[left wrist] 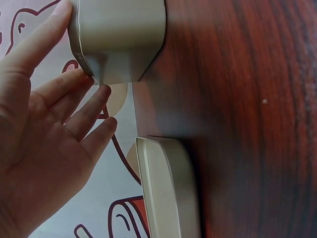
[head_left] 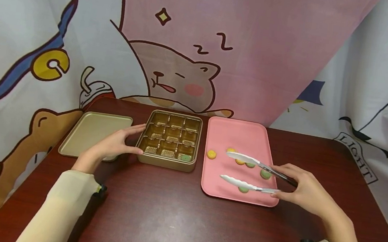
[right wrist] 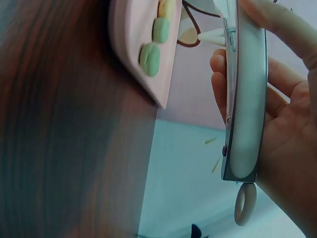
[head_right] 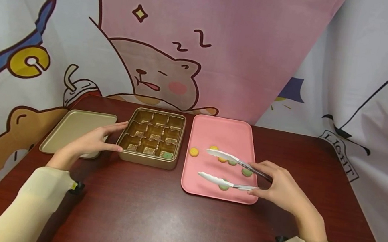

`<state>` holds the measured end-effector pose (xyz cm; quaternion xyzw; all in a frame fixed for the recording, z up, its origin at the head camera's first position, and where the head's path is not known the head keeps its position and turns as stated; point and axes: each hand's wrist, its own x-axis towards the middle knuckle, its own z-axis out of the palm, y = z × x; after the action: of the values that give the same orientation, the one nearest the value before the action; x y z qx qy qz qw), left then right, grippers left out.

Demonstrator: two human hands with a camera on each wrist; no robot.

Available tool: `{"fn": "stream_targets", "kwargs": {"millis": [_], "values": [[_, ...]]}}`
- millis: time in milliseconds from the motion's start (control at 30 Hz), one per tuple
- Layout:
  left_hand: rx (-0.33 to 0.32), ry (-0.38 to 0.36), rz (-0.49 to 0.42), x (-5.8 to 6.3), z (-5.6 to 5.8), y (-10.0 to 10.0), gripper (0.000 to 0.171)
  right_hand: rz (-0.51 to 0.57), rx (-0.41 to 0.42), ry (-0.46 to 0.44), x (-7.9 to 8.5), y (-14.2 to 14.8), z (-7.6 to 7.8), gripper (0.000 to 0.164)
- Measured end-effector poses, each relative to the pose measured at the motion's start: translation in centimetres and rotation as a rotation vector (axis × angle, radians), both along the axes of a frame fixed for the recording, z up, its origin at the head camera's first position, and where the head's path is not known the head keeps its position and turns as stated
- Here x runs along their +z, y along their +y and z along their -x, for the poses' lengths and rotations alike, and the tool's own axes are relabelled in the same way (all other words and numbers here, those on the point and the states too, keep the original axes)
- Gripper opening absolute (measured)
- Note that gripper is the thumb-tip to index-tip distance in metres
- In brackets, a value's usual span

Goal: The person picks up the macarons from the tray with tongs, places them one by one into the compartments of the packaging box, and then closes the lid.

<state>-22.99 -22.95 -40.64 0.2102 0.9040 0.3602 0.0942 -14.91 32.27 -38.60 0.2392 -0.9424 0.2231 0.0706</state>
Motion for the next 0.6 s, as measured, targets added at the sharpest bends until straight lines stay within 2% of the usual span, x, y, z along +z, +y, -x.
{"fn": "stream_targets", "kwargs": {"millis": [233,400,600], "values": [[0.006,0.001,0.0,0.0,0.0,0.0,0.089,-0.028,-0.052,-0.018,-0.4,1.8,-1.2,0.069],[0.006,0.008,0.002,0.0,0.0,0.0,0.089,-0.03,-0.046,0.012,-0.7,2.8,-1.8,0.07],[0.005,0.006,-0.002,-0.2,-0.1,-0.1,0.089,-0.033,-0.055,0.003,-0.9,3.7,-2.5,0.068]]}}
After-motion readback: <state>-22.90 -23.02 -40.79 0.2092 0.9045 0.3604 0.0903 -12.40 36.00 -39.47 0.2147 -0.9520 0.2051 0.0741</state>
